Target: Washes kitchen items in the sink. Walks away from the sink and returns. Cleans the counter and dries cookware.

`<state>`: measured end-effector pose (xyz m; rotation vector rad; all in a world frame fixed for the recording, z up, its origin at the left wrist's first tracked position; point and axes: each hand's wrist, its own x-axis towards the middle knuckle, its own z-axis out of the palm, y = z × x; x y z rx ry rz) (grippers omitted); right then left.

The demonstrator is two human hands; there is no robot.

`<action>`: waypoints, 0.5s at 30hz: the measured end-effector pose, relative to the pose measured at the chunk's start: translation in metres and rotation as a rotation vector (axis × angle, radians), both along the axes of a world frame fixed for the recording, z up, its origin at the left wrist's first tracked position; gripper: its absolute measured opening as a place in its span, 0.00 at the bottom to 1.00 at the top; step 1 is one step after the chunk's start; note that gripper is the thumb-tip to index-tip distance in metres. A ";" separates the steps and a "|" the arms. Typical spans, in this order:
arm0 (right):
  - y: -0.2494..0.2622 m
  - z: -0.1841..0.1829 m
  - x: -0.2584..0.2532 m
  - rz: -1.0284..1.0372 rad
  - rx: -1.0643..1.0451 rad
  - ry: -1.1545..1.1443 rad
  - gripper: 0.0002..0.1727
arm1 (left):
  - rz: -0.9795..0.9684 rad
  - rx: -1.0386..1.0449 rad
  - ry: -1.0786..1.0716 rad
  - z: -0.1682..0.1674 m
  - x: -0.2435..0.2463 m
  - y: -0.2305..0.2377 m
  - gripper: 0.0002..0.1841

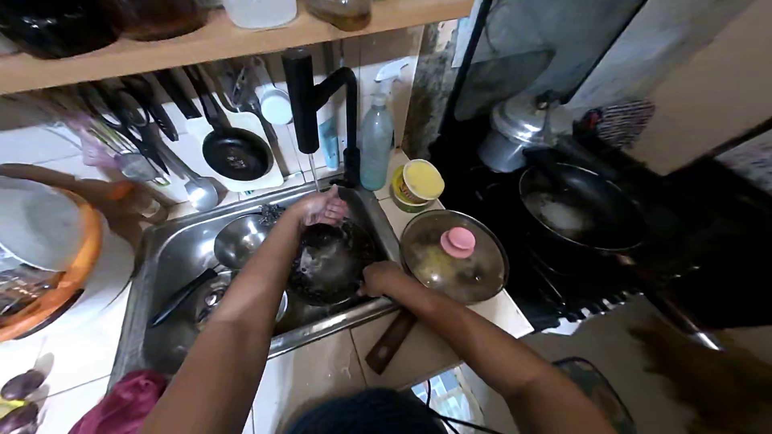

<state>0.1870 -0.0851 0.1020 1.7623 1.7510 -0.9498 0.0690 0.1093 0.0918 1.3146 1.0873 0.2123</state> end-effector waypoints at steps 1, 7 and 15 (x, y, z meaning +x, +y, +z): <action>-0.001 -0.002 0.000 -0.012 -0.005 -0.003 0.30 | 0.085 0.026 0.003 0.000 0.004 -0.001 0.39; 0.004 0.012 0.007 -0.184 0.117 0.050 0.27 | -0.077 -0.012 -0.059 0.017 -0.001 -0.012 0.29; 0.033 0.036 0.036 -0.391 0.805 0.424 0.28 | 0.355 0.047 -0.255 0.020 -0.004 -0.006 0.21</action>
